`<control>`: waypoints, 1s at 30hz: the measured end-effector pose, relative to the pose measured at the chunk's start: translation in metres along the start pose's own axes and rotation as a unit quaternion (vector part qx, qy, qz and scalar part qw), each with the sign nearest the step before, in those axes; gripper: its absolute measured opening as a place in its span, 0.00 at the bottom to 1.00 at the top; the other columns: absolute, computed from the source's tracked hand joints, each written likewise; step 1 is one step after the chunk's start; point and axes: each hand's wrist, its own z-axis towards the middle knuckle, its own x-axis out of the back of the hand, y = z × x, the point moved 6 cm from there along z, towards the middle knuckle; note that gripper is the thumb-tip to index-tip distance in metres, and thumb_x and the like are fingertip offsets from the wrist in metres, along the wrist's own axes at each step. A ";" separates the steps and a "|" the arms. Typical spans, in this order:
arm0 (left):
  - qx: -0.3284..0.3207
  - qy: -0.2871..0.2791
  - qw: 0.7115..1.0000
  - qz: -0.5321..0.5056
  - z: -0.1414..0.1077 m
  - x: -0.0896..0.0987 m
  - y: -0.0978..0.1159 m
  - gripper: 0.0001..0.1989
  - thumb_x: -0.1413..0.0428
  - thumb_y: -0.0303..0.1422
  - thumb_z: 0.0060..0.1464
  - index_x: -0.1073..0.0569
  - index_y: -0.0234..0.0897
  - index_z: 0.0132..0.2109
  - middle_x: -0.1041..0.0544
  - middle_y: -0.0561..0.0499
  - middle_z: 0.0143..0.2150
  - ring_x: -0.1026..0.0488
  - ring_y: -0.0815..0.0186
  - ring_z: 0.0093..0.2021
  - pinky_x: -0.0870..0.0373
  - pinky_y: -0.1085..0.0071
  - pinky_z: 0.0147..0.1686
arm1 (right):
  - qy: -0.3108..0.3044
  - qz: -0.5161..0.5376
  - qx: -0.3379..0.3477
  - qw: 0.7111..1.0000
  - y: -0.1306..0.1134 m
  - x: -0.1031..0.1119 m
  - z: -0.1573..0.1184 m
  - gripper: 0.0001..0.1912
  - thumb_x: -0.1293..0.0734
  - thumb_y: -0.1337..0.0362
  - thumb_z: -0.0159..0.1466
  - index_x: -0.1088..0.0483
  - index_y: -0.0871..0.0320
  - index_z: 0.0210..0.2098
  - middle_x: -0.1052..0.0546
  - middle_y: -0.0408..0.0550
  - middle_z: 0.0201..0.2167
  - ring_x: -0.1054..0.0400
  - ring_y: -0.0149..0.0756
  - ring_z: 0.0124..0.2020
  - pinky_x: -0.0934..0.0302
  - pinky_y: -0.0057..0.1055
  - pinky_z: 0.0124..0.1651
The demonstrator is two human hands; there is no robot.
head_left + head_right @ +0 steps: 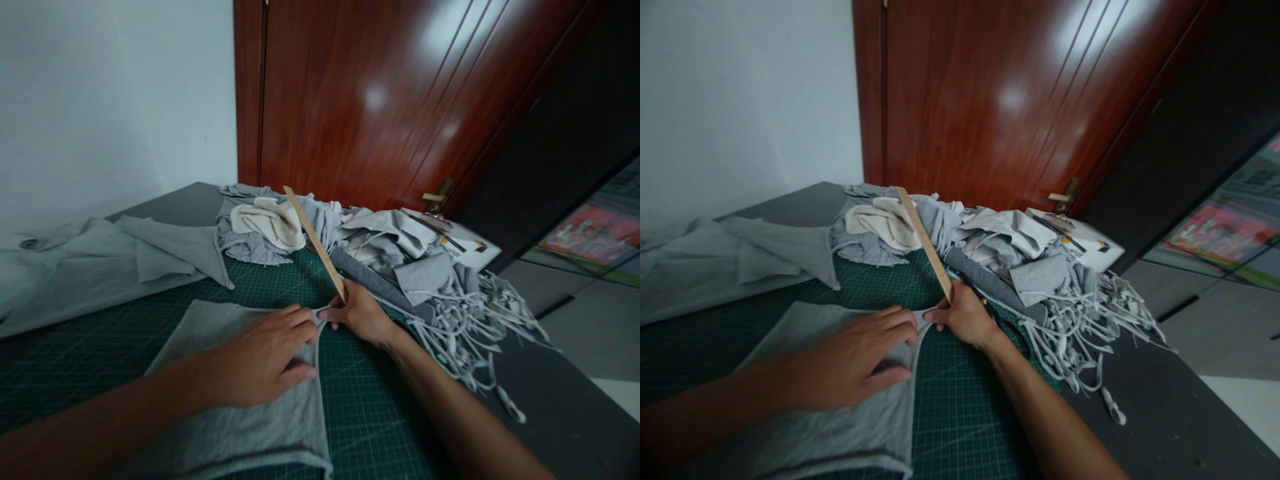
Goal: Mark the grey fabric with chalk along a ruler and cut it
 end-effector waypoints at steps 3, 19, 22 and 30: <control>0.007 0.011 1.000 0.011 0.005 -0.008 -0.006 0.14 0.38 0.31 0.61 0.24 0.36 0.53 0.23 0.40 0.55 0.27 0.47 0.57 0.29 0.49 0.58 | 0.023 -0.016 -0.003 1.000 0.003 0.000 0.004 0.25 0.16 0.63 0.53 0.38 0.54 0.31 0.28 0.32 0.17 0.33 0.30 0.19 0.45 0.26 0.23; 0.015 -0.022 0.998 0.055 0.005 -0.016 -0.007 0.40 0.37 0.46 0.61 0.36 0.33 0.75 0.35 0.36 0.77 0.38 0.44 0.76 0.45 0.45 0.75 | 0.126 -0.038 -0.006 0.991 0.005 0.006 0.002 0.20 0.21 0.64 0.61 0.39 0.52 0.32 0.28 0.32 0.14 0.35 0.30 0.16 0.46 0.26 0.21; 0.025 -0.049 0.997 0.051 0.005 -0.019 -0.010 0.51 0.34 0.55 0.56 0.40 0.33 0.77 0.41 0.35 0.80 0.43 0.43 0.79 0.49 0.46 0.77 | 0.118 0.000 -0.006 0.993 -0.001 0.006 -0.010 0.20 0.25 0.53 0.64 0.39 0.52 0.33 0.29 0.33 0.15 0.38 0.29 0.15 0.47 0.25 0.20; 0.028 -0.050 0.997 0.041 0.007 -0.023 -0.014 0.60 0.30 0.59 0.46 0.41 0.35 0.77 0.42 0.32 0.80 0.43 0.39 0.79 0.51 0.42 0.77 | 0.078 0.237 -0.102 0.963 -0.012 -0.037 -0.078 0.27 0.28 0.39 0.61 0.40 0.52 0.33 0.34 0.31 0.18 0.45 0.24 0.14 0.55 0.20 0.15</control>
